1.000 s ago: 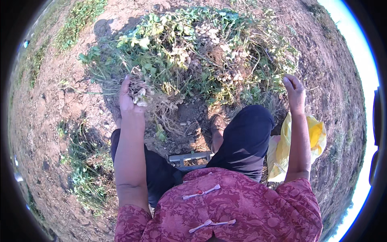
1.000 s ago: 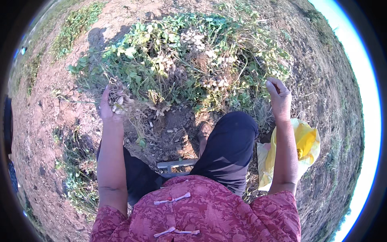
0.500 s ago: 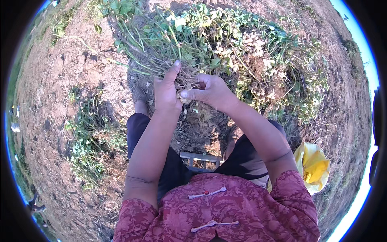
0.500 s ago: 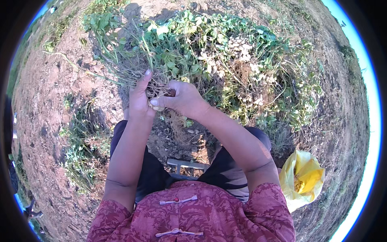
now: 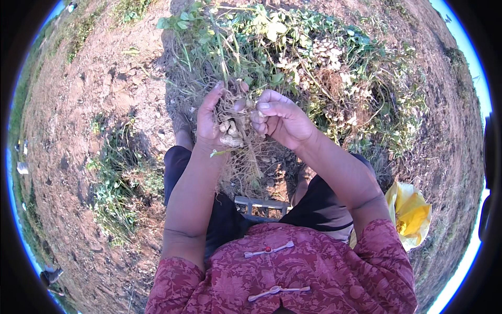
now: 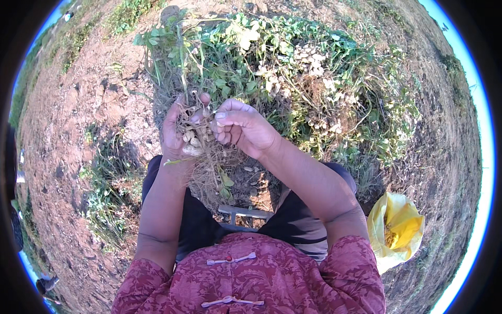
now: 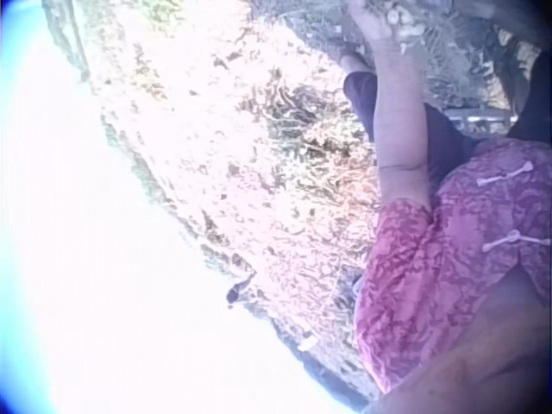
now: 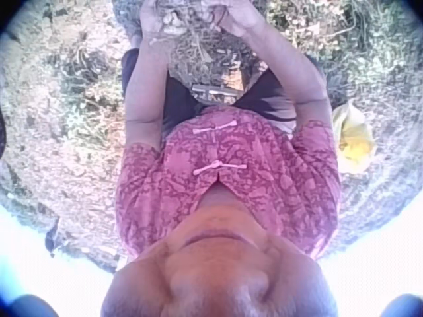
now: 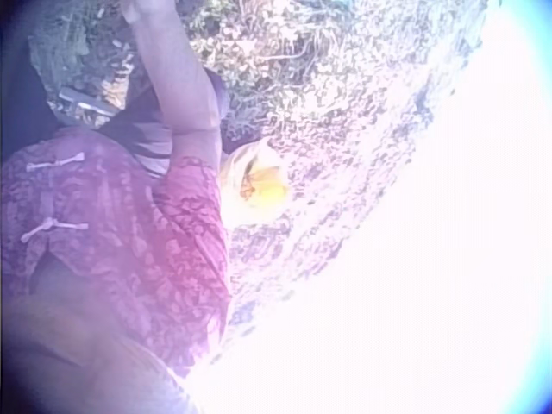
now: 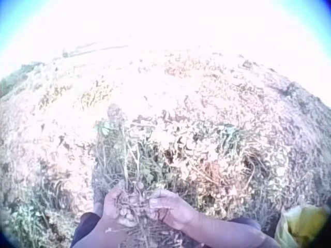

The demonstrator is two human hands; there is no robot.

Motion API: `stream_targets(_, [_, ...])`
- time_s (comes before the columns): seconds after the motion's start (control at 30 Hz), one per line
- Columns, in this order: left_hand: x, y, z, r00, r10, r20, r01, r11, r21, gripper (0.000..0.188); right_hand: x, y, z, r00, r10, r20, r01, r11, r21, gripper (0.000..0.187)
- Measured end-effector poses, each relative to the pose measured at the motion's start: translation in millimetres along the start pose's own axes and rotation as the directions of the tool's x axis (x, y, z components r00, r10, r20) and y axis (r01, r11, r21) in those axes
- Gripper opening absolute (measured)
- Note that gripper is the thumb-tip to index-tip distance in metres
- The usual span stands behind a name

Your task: The person sits on the ground and repeatedly pulls peanut pods from uprooted peanut plants, then places the pods into a yellow sack. The person handles the plants by hand and discards the stems after removing the pods.

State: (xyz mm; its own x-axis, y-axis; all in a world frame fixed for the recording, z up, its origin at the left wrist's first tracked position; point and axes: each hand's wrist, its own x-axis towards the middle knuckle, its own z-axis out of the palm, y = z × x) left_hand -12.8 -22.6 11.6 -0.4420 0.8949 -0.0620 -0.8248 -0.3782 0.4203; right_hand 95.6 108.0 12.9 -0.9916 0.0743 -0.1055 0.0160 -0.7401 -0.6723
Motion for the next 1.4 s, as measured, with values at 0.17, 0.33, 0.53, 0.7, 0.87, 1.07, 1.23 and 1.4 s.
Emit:
stream_targets(0.17, [5.1, 0.7, -36.6, 0.997, 0.054, 0.046, -0.042, 0.974, -0.223, 0.052, -10.5, -38.8, 4.2, 0.984, -0.177, -0.035, 0.180, 0.974, 0.139, 0.004])
stream_targets(0.33, [9.3, -0.1, -19.1, 0.998, 0.061, -0.024, -0.063, 0.995, -0.077, 0.042, -2.6, -28.3, -20.1, 0.968, -0.014, -0.252, -0.075, 0.938, -0.338, 0.020])
stream_targets(0.53, [2.8, -3.4, -13.4, 0.993, 0.117, 0.018, -0.117, 0.992, 0.052, 0.048, -0.9, -13.8, -16.9, 0.996, 0.017, -0.083, -0.070, 0.708, -0.703, 0.037])
stream_targets(0.7, [2.3, -7.6, -12.3, 0.974, 0.152, 0.166, -0.174, 0.976, 0.130, 0.055, -0.3, -1.1, -15.3, 0.999, 0.004, 0.048, 0.036, 0.582, -0.813, 0.046])
stream_targets(0.87, [4.0, -4.2, -7.8, 0.994, -0.020, 0.104, 0.015, 0.999, 0.052, 0.057, -2.2, 1.4, -9.7, 0.998, 0.050, 0.045, -0.010, 0.776, -0.631, 0.020])
stream_targets(1.07, [4.5, -2.8, -18.6, 0.997, -0.024, 0.077, 0.024, 1.000, 0.002, 0.059, -4.1, -4.7, -5.9, 0.989, 0.149, -0.005, -0.128, 0.836, -0.533, 0.016])
stream_targets(1.23, [1.0, 0.1, -8.3, 0.998, 0.031, -0.056, -0.031, 0.999, -0.011, 0.047, -1.4, -12.1, -13.1, 0.987, 0.148, 0.063, -0.054, 0.670, -0.741, 0.012])
stream_targets(1.4, [-1.1, -1.2, -18.0, 0.971, -0.098, -0.219, 0.119, 0.989, 0.085, 0.040, -5.9, -18.0, -3.0, 0.965, 0.177, 0.193, 0.164, 0.163, -0.973, 0.017])
